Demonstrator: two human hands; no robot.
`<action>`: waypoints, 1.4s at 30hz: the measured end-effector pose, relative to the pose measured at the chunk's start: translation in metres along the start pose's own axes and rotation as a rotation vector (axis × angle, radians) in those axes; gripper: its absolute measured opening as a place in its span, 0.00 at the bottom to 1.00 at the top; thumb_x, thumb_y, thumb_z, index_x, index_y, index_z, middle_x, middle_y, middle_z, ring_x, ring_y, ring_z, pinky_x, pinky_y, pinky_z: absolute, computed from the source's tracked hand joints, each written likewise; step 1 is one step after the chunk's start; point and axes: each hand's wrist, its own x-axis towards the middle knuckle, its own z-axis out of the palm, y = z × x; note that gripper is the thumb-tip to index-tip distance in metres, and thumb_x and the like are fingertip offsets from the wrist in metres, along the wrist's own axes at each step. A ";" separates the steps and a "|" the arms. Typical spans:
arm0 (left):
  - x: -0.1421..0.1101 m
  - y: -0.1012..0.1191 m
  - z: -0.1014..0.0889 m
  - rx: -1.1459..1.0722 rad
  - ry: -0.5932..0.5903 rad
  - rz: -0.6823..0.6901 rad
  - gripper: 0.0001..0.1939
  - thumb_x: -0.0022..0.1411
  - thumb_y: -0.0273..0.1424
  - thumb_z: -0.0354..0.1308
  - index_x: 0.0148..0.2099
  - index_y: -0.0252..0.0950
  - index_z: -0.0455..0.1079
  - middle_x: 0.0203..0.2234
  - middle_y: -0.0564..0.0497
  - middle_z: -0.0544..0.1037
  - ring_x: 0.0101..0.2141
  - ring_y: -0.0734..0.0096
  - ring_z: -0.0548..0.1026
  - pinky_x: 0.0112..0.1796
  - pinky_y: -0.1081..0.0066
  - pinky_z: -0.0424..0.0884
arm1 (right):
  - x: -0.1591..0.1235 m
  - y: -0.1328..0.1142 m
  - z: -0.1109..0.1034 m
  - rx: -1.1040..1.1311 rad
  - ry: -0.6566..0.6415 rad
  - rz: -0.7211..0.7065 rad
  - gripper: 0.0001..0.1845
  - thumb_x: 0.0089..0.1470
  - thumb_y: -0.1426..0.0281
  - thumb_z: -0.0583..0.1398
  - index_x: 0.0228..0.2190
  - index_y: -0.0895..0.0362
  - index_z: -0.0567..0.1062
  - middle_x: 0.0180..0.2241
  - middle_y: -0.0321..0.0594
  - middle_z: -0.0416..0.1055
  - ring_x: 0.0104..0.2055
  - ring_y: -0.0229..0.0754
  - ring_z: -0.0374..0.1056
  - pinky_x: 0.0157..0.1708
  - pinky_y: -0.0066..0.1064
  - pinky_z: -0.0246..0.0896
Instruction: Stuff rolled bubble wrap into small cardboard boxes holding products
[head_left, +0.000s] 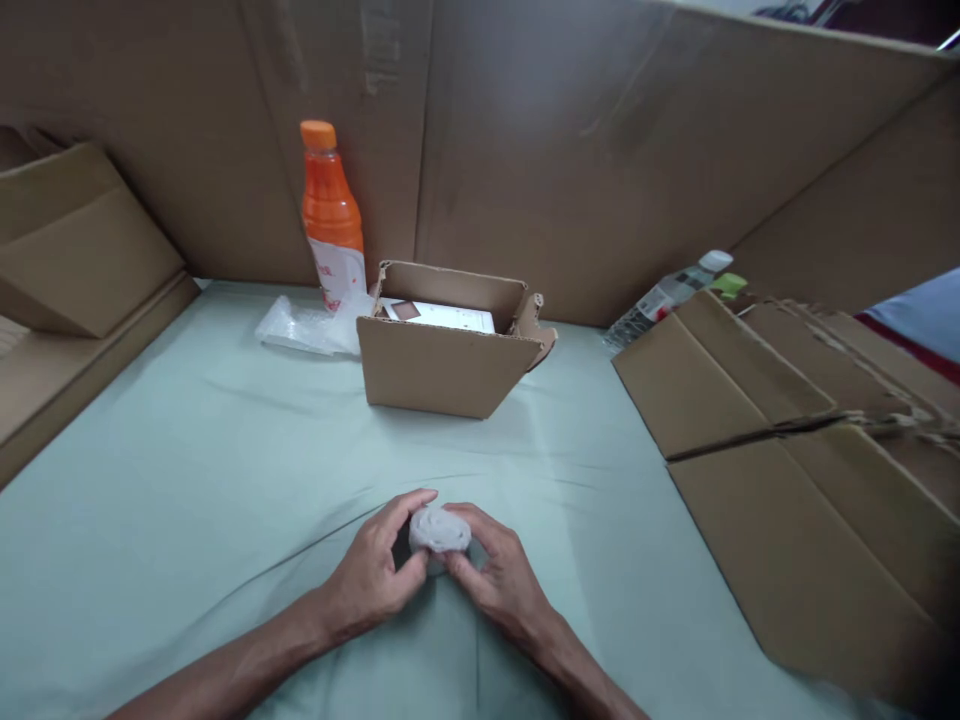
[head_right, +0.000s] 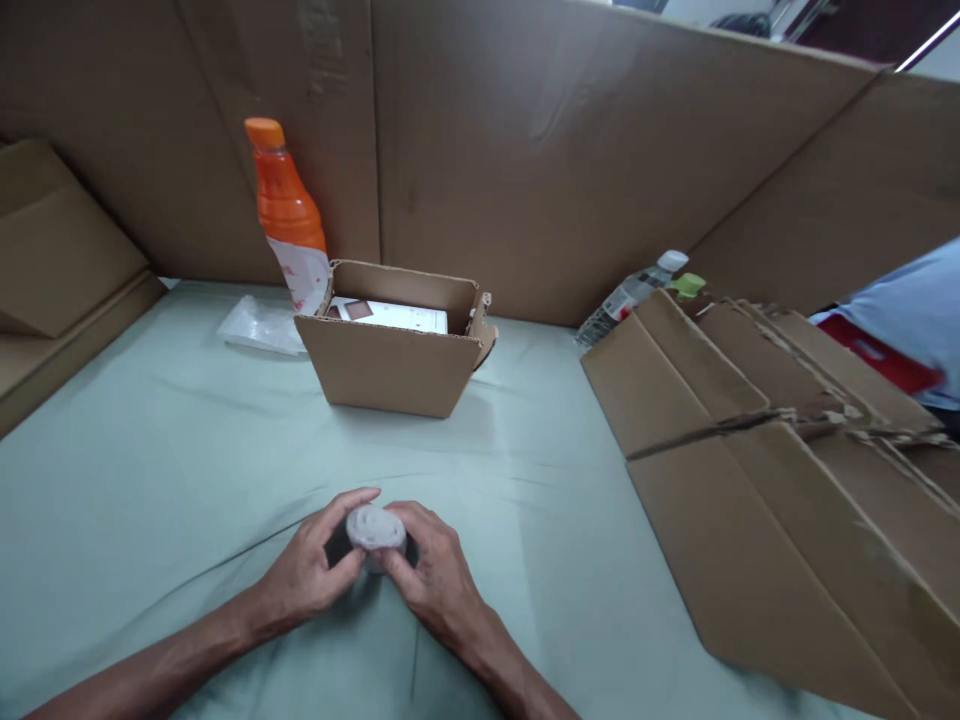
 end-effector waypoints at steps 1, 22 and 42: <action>-0.003 -0.002 0.002 0.003 0.016 0.024 0.29 0.56 0.22 0.54 0.60 0.37 0.64 0.51 0.44 0.78 0.51 0.62 0.77 0.53 0.64 0.74 | -0.001 0.001 0.001 -0.024 0.004 -0.025 0.13 0.56 0.74 0.60 0.44 0.52 0.76 0.44 0.40 0.78 0.46 0.43 0.73 0.47 0.33 0.68; 0.001 -0.006 -0.011 -0.135 0.070 -0.107 0.30 0.59 0.28 0.56 0.63 0.38 0.60 0.42 0.47 0.78 0.40 0.66 0.76 0.45 0.64 0.74 | 0.052 -0.059 -0.059 -0.237 -0.017 -0.087 0.12 0.56 0.71 0.62 0.44 0.52 0.76 0.41 0.40 0.79 0.42 0.43 0.76 0.44 0.33 0.71; 0.016 -0.026 -0.004 0.067 0.072 0.124 0.15 0.58 0.21 0.50 0.46 0.35 0.72 0.32 0.46 0.79 0.33 0.64 0.77 0.34 0.67 0.73 | 0.207 -0.073 -0.130 -0.393 0.070 -0.065 0.11 0.52 0.64 0.62 0.35 0.57 0.75 0.30 0.37 0.73 0.33 0.40 0.68 0.35 0.31 0.64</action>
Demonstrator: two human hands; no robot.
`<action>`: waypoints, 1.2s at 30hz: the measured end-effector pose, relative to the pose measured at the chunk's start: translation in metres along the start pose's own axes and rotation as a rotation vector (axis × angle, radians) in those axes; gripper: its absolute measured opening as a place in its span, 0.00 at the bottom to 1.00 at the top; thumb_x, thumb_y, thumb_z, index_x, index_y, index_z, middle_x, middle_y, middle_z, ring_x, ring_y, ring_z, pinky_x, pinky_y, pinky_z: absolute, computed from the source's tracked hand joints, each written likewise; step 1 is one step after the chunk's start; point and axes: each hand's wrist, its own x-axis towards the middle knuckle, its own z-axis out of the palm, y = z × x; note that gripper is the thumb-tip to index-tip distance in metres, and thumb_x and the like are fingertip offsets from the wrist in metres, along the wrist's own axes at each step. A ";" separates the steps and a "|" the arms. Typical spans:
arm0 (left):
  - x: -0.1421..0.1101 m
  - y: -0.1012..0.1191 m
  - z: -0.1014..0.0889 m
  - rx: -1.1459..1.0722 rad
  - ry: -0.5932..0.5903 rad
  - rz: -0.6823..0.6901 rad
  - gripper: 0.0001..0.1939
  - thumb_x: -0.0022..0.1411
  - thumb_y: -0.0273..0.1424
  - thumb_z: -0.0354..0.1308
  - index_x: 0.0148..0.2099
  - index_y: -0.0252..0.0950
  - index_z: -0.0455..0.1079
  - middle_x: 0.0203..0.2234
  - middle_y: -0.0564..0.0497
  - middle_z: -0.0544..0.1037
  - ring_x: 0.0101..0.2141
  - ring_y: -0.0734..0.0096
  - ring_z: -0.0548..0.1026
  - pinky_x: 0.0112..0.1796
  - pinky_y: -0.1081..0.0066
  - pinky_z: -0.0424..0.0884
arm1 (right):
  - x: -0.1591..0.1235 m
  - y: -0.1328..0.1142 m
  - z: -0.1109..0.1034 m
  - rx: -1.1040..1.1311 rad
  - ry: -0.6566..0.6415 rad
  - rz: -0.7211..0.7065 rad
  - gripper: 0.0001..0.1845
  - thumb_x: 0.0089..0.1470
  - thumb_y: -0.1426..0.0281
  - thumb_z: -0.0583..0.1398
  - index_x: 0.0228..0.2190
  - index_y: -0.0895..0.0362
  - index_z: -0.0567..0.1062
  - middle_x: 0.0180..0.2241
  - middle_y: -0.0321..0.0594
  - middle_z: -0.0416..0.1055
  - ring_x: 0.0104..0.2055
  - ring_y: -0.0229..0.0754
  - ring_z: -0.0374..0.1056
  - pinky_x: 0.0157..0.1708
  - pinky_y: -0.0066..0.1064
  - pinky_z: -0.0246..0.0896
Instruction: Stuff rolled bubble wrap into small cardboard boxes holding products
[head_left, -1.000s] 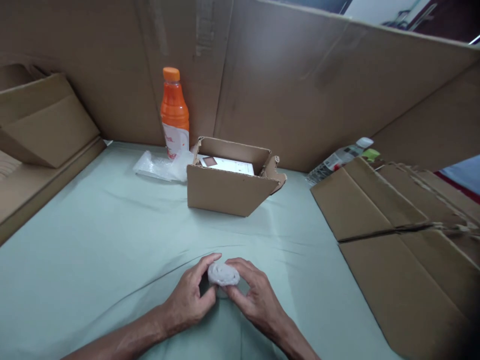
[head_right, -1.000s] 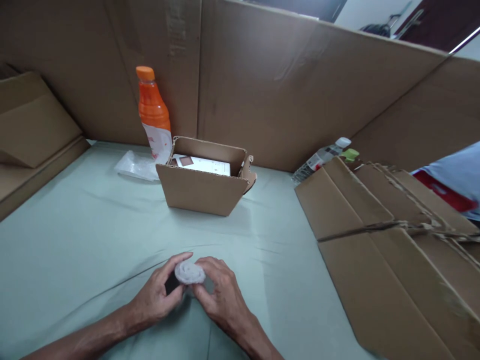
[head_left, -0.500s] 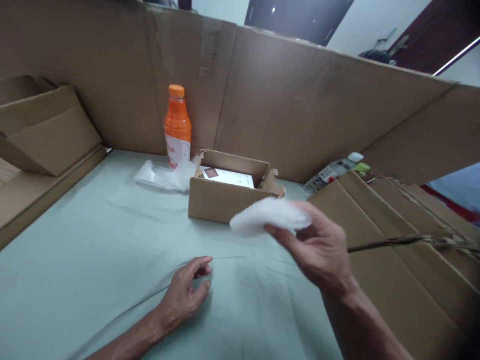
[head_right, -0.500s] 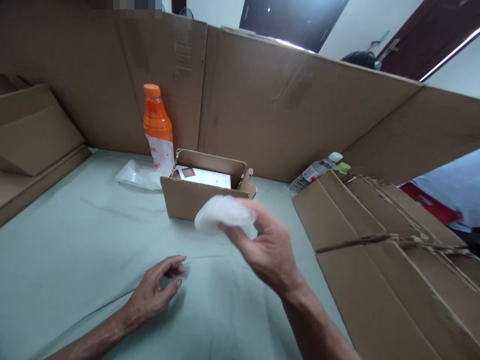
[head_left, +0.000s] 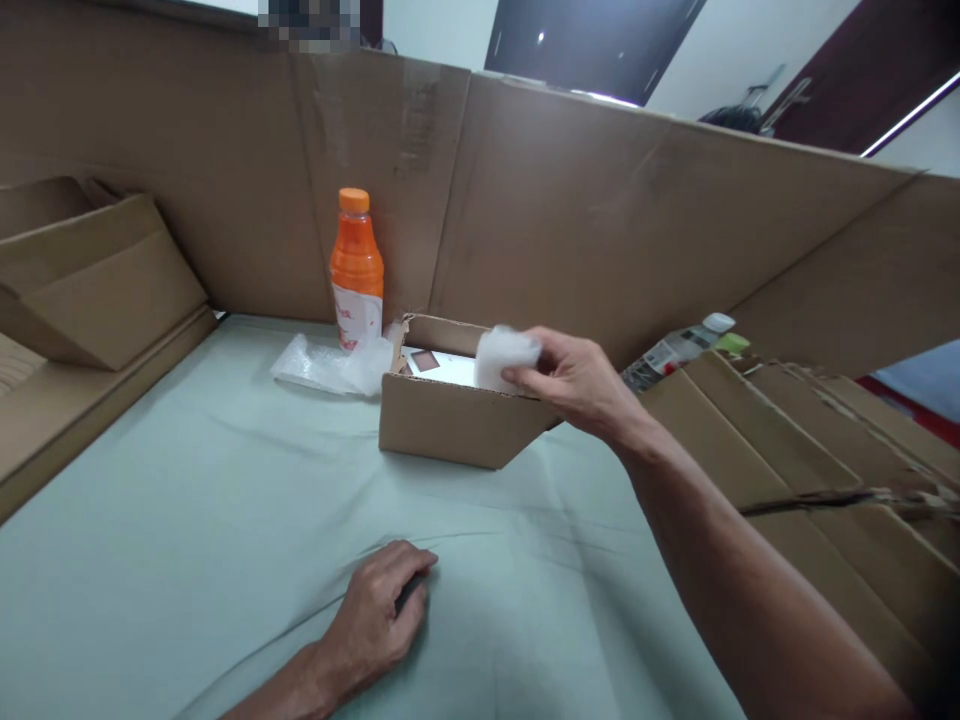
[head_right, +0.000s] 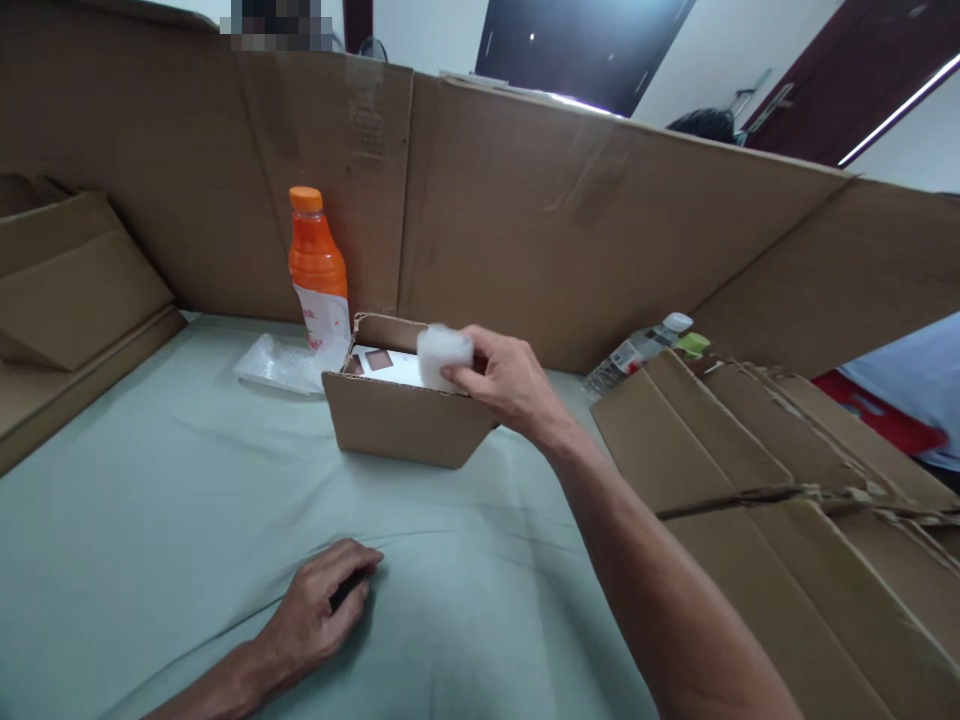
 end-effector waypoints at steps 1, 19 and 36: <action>0.000 0.000 0.000 0.003 0.001 0.004 0.15 0.58 0.21 0.51 0.46 0.35 0.72 0.32 0.46 0.79 0.33 0.64 0.77 0.34 0.67 0.73 | 0.002 0.002 0.001 0.008 -0.098 0.024 0.11 0.52 0.63 0.62 0.34 0.58 0.75 0.30 0.37 0.73 0.33 0.40 0.68 0.34 0.30 0.63; -0.001 -0.003 0.002 0.004 0.003 0.022 0.14 0.60 0.21 0.51 0.46 0.35 0.71 0.32 0.46 0.79 0.33 0.65 0.77 0.34 0.68 0.73 | 0.033 -0.006 -0.017 -0.628 -0.064 0.188 0.05 0.51 0.70 0.58 0.30 0.58 0.73 0.30 0.41 0.74 0.31 0.42 0.67 0.27 0.30 0.50; 0.001 -0.001 -0.001 0.002 0.004 0.065 0.14 0.60 0.21 0.50 0.45 0.35 0.71 0.32 0.46 0.79 0.32 0.65 0.77 0.33 0.69 0.73 | 0.030 -0.004 -0.018 -1.043 -0.058 0.336 0.15 0.53 0.64 0.58 0.37 0.59 0.80 0.37 0.53 0.79 0.40 0.56 0.74 0.33 0.36 0.61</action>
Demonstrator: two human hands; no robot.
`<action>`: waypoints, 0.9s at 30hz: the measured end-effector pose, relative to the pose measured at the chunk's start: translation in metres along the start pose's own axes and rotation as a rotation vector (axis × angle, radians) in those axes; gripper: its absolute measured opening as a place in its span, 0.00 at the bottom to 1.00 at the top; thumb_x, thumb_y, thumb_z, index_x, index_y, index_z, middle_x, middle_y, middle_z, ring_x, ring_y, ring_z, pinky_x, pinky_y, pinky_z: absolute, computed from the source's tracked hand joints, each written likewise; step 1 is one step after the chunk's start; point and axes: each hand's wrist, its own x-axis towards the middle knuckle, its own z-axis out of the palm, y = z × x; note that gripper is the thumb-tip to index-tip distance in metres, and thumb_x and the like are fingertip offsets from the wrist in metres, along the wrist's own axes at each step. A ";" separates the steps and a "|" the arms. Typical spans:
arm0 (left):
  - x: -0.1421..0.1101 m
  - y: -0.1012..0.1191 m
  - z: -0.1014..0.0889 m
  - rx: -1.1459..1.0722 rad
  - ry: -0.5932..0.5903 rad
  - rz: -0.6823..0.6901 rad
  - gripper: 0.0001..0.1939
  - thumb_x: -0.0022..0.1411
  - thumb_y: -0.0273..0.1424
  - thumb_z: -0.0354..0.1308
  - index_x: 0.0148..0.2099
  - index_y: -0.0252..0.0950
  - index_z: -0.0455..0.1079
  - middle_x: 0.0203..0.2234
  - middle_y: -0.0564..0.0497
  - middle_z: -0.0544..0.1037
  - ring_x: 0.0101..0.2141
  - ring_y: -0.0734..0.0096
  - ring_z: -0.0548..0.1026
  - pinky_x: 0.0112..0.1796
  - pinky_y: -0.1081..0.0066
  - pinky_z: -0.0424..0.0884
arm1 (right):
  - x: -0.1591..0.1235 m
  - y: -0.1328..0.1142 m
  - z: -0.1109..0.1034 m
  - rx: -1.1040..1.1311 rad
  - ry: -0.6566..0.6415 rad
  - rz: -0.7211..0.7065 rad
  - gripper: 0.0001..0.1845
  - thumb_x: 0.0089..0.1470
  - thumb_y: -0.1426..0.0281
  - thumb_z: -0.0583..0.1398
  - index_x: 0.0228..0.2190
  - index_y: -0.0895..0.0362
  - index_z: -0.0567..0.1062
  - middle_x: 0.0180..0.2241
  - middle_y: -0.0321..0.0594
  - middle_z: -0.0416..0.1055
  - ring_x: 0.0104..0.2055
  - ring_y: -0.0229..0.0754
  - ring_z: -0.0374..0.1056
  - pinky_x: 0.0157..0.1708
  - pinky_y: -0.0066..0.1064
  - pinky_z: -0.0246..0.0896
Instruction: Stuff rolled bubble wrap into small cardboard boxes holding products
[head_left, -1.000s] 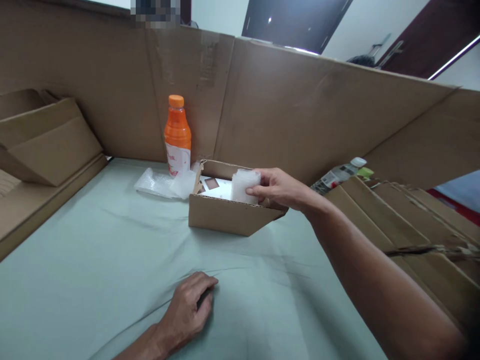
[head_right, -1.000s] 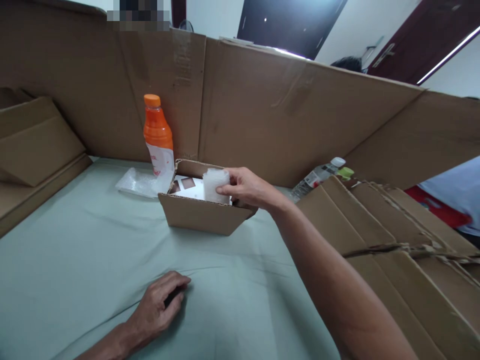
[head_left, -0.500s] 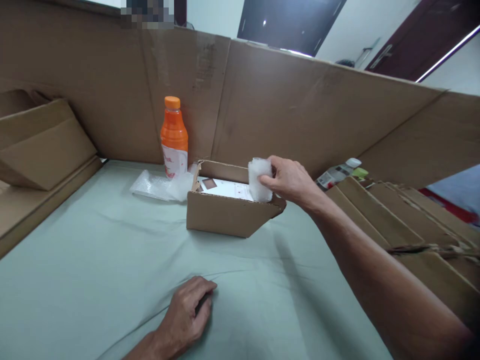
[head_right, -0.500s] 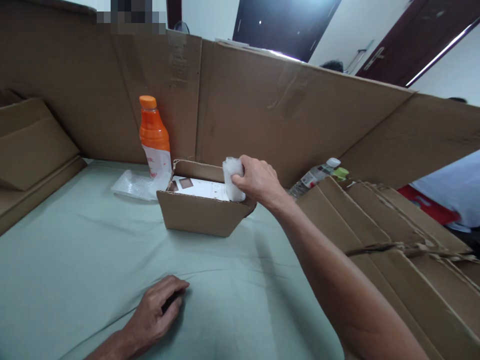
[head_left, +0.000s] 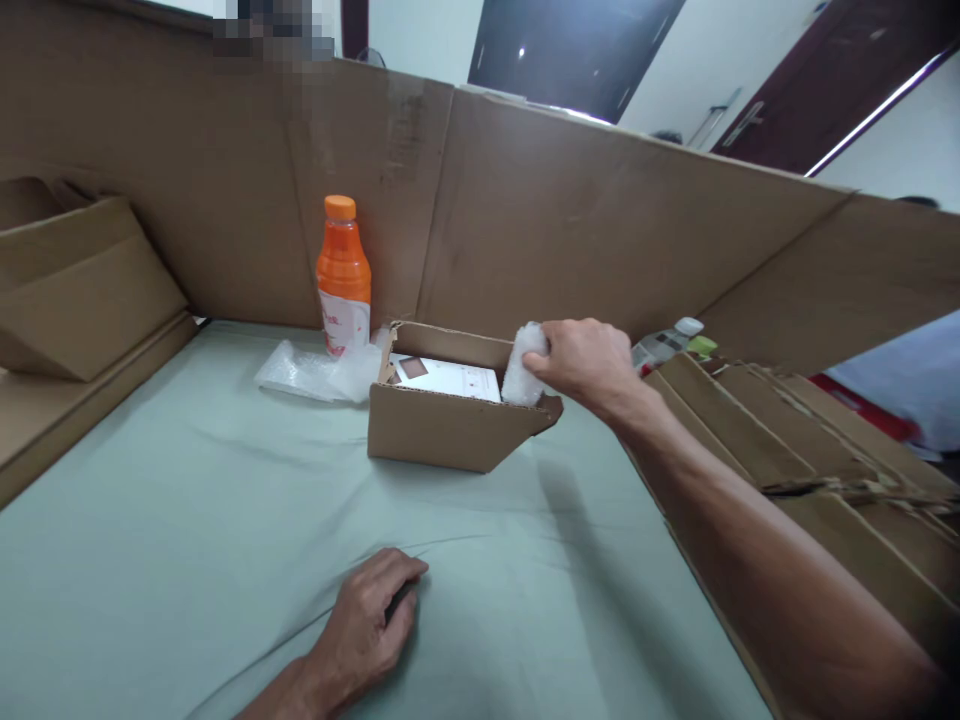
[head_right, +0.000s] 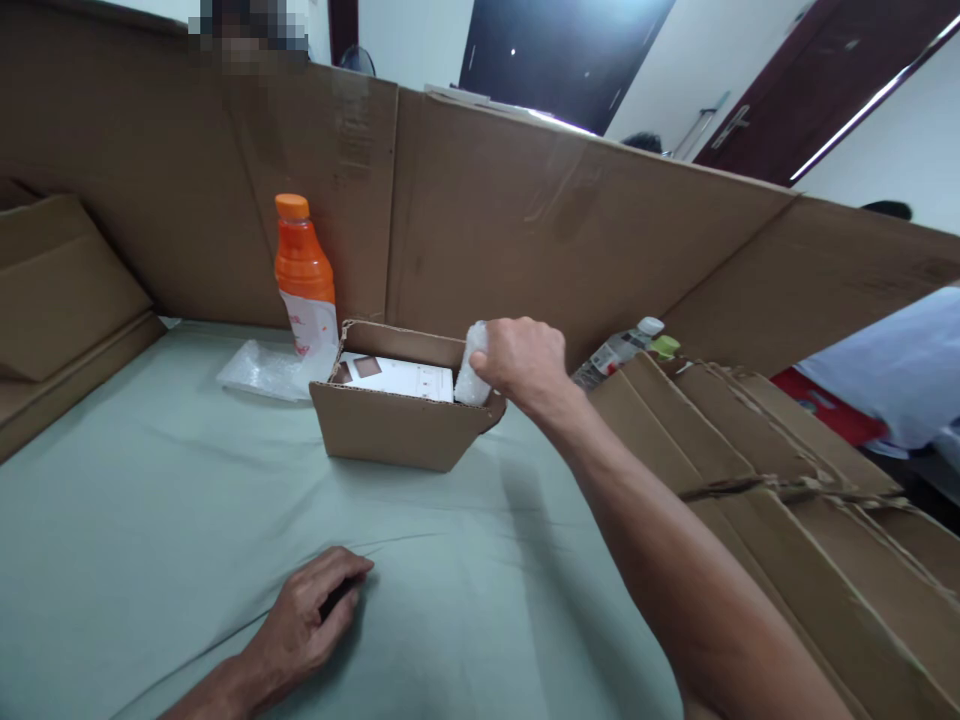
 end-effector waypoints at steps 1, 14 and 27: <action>-0.001 0.000 0.000 0.004 -0.005 -0.003 0.14 0.60 0.21 0.50 0.45 0.35 0.72 0.32 0.46 0.79 0.32 0.65 0.77 0.33 0.69 0.74 | -0.001 -0.004 0.002 -0.018 -0.004 -0.010 0.16 0.54 0.64 0.58 0.39 0.60 0.80 0.37 0.54 0.79 0.41 0.57 0.75 0.34 0.37 0.61; 0.000 -0.001 -0.001 0.007 0.009 0.010 0.14 0.60 0.21 0.50 0.45 0.36 0.73 0.31 0.47 0.80 0.32 0.66 0.78 0.33 0.70 0.74 | -0.013 0.002 -0.001 0.000 -0.123 -0.117 0.17 0.55 0.62 0.56 0.35 0.57 0.81 0.36 0.49 0.80 0.37 0.51 0.74 0.30 0.32 0.56; 0.000 -0.002 0.000 0.020 0.006 0.030 0.13 0.60 0.20 0.50 0.45 0.35 0.72 0.31 0.48 0.79 0.32 0.67 0.77 0.33 0.70 0.73 | -0.010 -0.019 0.003 -0.016 -0.210 -0.178 0.17 0.55 0.67 0.57 0.40 0.60 0.82 0.38 0.54 0.79 0.41 0.52 0.75 0.32 0.33 0.58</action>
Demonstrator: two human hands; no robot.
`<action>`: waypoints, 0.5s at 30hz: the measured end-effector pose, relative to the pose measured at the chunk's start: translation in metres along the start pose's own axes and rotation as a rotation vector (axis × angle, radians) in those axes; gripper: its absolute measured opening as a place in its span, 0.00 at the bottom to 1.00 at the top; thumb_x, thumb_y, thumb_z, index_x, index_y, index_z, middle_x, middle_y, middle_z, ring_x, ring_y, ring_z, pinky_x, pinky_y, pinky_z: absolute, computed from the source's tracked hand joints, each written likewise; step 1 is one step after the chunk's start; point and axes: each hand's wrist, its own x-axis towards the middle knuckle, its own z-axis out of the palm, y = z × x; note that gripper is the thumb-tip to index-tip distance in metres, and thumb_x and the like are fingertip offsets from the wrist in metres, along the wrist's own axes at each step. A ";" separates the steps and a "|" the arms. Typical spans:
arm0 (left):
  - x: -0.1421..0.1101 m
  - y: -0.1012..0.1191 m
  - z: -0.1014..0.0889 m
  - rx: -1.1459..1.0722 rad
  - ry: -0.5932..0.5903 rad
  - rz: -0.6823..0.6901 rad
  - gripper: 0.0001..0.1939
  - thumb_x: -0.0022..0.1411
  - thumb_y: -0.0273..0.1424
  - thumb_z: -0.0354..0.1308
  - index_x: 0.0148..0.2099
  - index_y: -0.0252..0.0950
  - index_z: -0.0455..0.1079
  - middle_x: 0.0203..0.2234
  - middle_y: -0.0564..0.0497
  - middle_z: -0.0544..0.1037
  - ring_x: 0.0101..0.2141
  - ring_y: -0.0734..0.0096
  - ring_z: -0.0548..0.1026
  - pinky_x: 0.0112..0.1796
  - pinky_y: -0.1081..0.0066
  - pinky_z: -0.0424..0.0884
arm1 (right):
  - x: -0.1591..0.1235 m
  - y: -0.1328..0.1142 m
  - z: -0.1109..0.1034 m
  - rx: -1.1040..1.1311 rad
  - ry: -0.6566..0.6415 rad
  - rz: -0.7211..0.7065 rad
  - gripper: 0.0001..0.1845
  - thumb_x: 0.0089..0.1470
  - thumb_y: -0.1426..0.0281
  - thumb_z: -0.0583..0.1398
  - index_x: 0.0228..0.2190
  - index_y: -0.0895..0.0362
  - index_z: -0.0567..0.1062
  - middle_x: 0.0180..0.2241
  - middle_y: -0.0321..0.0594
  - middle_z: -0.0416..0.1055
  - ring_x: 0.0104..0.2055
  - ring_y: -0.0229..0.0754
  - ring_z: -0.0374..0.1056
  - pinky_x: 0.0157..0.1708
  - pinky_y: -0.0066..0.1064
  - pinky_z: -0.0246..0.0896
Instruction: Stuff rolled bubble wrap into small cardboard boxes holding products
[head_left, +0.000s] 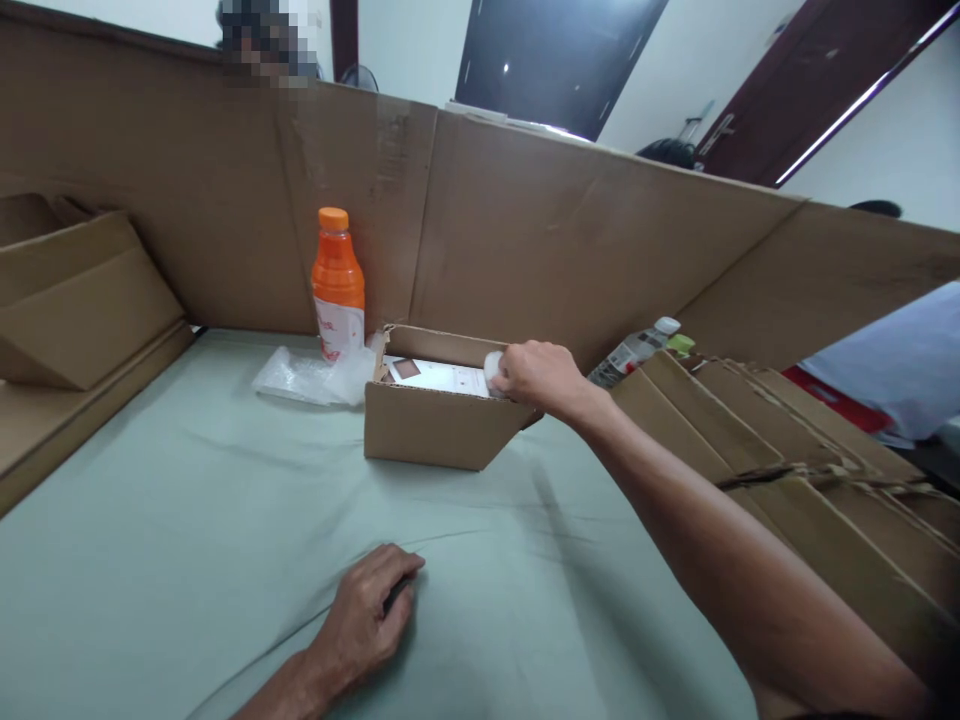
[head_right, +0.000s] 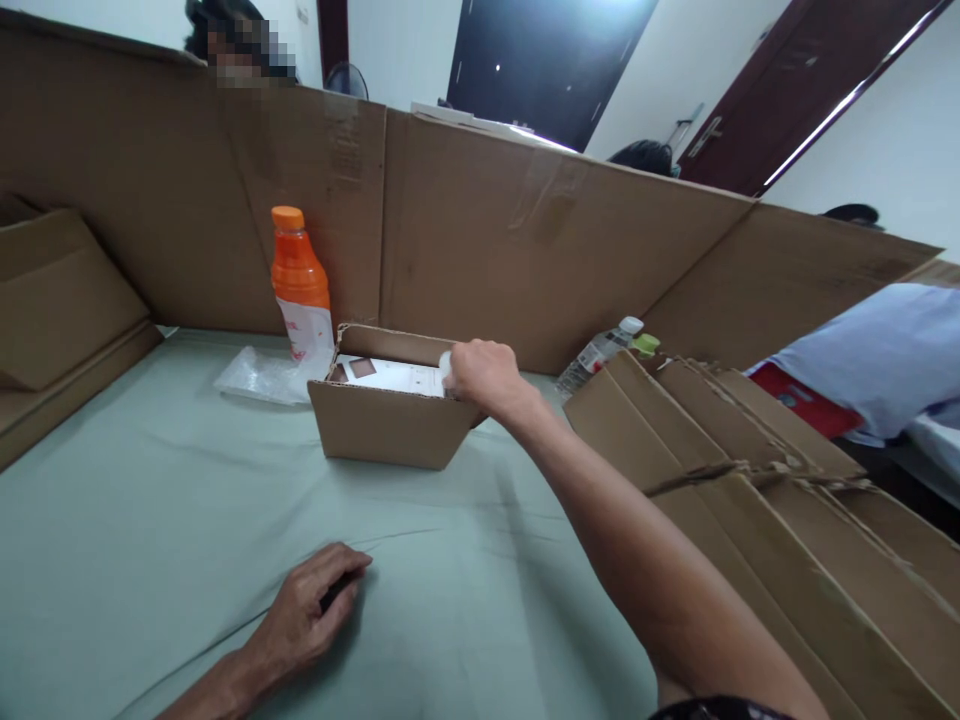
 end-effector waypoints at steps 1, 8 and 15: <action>0.000 0.000 0.000 -0.001 0.003 0.001 0.13 0.61 0.20 0.50 0.45 0.35 0.72 0.31 0.48 0.79 0.32 0.67 0.77 0.33 0.71 0.73 | 0.003 0.003 0.002 0.020 -0.047 -0.004 0.17 0.54 0.66 0.58 0.40 0.60 0.81 0.38 0.54 0.79 0.40 0.51 0.75 0.31 0.32 0.58; -0.001 0.001 0.001 -0.006 0.006 0.000 0.13 0.61 0.20 0.50 0.45 0.36 0.71 0.31 0.48 0.79 0.32 0.67 0.77 0.33 0.71 0.73 | 0.009 0.016 0.018 0.086 -0.119 0.018 0.20 0.57 0.61 0.55 0.40 0.60 0.82 0.39 0.52 0.79 0.40 0.51 0.75 0.33 0.32 0.58; -0.001 -0.002 0.002 -0.005 0.008 0.011 0.14 0.61 0.20 0.50 0.46 0.36 0.71 0.31 0.48 0.79 0.31 0.67 0.77 0.33 0.71 0.73 | 0.011 0.013 0.023 0.102 -0.069 0.015 0.17 0.54 0.63 0.58 0.38 0.59 0.81 0.39 0.52 0.79 0.40 0.51 0.74 0.31 0.32 0.56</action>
